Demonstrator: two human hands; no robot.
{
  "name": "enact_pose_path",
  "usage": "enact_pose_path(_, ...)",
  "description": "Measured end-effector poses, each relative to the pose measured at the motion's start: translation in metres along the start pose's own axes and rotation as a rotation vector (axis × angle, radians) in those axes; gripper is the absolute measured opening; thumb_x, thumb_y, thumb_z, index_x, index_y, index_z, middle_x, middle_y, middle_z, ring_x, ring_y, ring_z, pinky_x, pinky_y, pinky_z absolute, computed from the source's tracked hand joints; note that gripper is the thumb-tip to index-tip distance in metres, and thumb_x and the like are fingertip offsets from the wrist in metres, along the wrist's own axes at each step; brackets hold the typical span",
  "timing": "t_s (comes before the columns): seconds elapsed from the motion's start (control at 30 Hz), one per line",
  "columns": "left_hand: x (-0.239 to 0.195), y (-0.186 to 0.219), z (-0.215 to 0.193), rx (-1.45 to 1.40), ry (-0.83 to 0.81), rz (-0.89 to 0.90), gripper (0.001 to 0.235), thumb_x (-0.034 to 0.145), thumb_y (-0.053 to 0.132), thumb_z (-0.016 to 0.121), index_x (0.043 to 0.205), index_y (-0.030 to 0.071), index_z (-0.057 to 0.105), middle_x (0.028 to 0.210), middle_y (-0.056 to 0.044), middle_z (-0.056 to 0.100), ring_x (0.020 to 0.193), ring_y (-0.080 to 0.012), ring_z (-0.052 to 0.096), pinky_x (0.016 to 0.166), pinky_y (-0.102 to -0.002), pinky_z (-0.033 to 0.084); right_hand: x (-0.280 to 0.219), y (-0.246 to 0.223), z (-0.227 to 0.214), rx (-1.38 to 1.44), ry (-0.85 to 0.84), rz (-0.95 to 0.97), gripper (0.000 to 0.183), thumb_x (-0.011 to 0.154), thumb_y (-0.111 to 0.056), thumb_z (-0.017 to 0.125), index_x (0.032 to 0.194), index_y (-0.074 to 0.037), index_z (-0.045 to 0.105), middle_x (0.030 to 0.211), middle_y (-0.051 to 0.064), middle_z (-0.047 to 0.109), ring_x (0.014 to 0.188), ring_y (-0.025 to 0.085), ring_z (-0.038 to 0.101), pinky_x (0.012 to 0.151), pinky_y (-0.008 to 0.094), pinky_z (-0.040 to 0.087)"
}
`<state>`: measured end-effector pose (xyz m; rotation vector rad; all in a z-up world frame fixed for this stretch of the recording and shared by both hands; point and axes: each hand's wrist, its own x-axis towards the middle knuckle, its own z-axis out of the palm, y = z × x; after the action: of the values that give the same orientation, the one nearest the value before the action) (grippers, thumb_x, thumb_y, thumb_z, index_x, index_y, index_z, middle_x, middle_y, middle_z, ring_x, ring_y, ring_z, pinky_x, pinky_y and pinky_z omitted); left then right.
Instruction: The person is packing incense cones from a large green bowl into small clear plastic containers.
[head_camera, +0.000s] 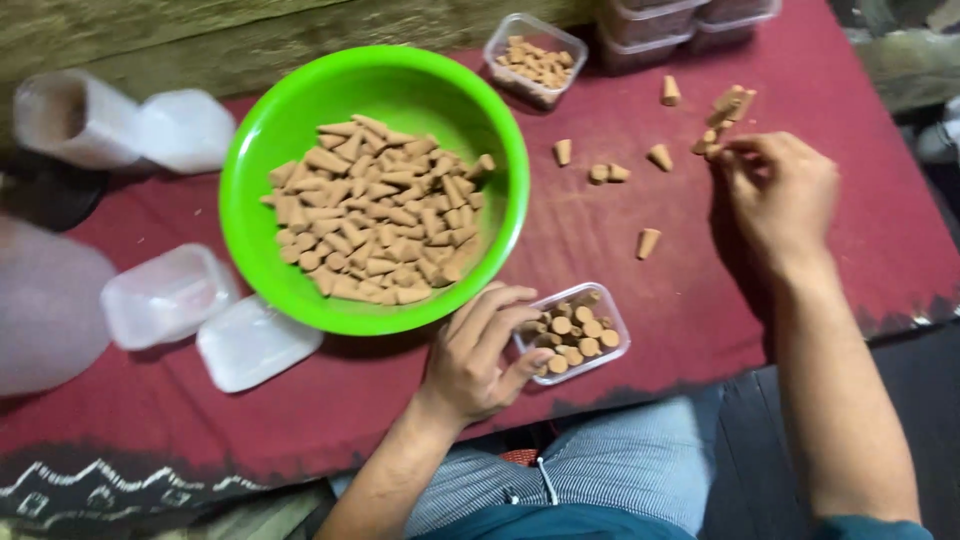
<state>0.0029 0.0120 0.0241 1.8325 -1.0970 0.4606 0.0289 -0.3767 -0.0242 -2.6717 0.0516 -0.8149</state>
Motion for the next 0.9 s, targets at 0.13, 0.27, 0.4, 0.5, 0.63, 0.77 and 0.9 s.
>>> enact_pose_path(0.13, 0.0, -0.002, -0.001, 0.002, 0.007, 0.012, 0.039, 0.104, 0.032, 0.055, 0.104, -0.006, 0.065, 0.108, -0.024, 0.068, 0.096, -0.0375, 0.069, 0.094, -0.049, 0.058, -0.013, -0.027, -0.021, 0.038, 0.017, -0.083, 0.003, 0.115, 0.004, 0.084, 0.114, 0.001, 0.082, 0.105, 0.015, 0.077, 0.084, 0.023, 0.068, 0.075, 0.033, 0.055)
enact_pose_path(0.27, 0.002, 0.0, -0.002, -0.01, 0.012, 0.033, 0.033, 0.103, 0.027, 0.059, 0.101, -0.005, 0.064, 0.102, -0.021, 0.068, 0.092, -0.0357, 0.067, 0.087, -0.045, 0.058, -0.034, -0.09, -0.045, 0.435, 0.045, 0.055, 0.014, 0.122, 0.009, 0.076, 0.117, 0.013, 0.063, 0.115, 0.029, 0.071, 0.101, 0.032, 0.07, 0.08, 0.037, 0.057)
enact_pose_path(0.4, 0.005, 0.002, -0.004, -0.038, 0.031, 0.065, 0.03, 0.102, 0.024, 0.062, 0.097, -0.006, 0.064, 0.099, -0.02, 0.068, 0.089, -0.0346, 0.067, 0.082, -0.043, 0.059, -0.07, -0.105, -0.051, 0.865, -0.011, 0.169, 0.017, 0.12, 0.008, 0.044, 0.114, 0.0, 0.031, 0.13, 0.047, 0.057, 0.122, 0.052, 0.067, 0.081, 0.048, 0.064)
enact_pose_path(0.5, 0.004, 0.001, -0.004, -0.041, 0.03, 0.07, 0.027, 0.101, 0.02, 0.064, 0.099, -0.006, 0.064, 0.099, -0.02, 0.068, 0.09, -0.0357, 0.067, 0.085, -0.044, 0.059, -0.082, -0.132, -0.058, 0.98, 0.001, 0.12, 0.02, 0.109, 0.006, 0.043, 0.101, -0.002, 0.027, 0.128, 0.051, 0.053, 0.118, 0.058, 0.065, 0.078, 0.054, 0.067)
enact_pose_path(0.63, -0.003, -0.007, 0.005, -0.082, 0.044, 0.07, 0.021, 0.104, 0.007, 0.053, 0.097, -0.008, 0.065, 0.093, -0.021, 0.07, 0.084, -0.034, 0.069, 0.082, -0.043, 0.061, -0.093, -0.166, -0.061, 1.14, 0.05, 0.212, 0.016, 0.103, -0.005, 0.054, 0.098, -0.007, 0.039, 0.122, 0.041, 0.062, 0.099, 0.043, 0.076, 0.072, 0.039, 0.071)
enact_pose_path(0.77, -0.009, -0.006, 0.003, -0.178, 0.03, -0.04, 0.033, 0.08, -0.018, 0.04, 0.105, -0.012, 0.061, 0.099, -0.025, 0.068, 0.091, -0.0394, 0.068, 0.089, -0.047, 0.061, -0.103, -0.176, -0.059, 1.304, 0.031, 0.23, 0.013, 0.099, -0.003, 0.059, 0.102, -0.003, 0.046, 0.104, 0.036, 0.065, 0.097, 0.04, 0.076, 0.077, 0.047, 0.075)
enact_pose_path(0.9, -0.001, -0.001, -0.003, -0.162, 0.031, -0.078, 0.016, 0.094, -0.011, 0.049, 0.102, -0.008, 0.063, 0.098, -0.02, 0.069, 0.091, -0.0334, 0.069, 0.09, -0.042, 0.059, -0.103, -0.183, -0.059, 1.141, -0.012, 0.194, 0.013, 0.094, -0.002, 0.064, 0.096, 0.0, 0.051, 0.098, 0.021, 0.062, 0.074, 0.027, 0.077, 0.074, 0.034, 0.074)
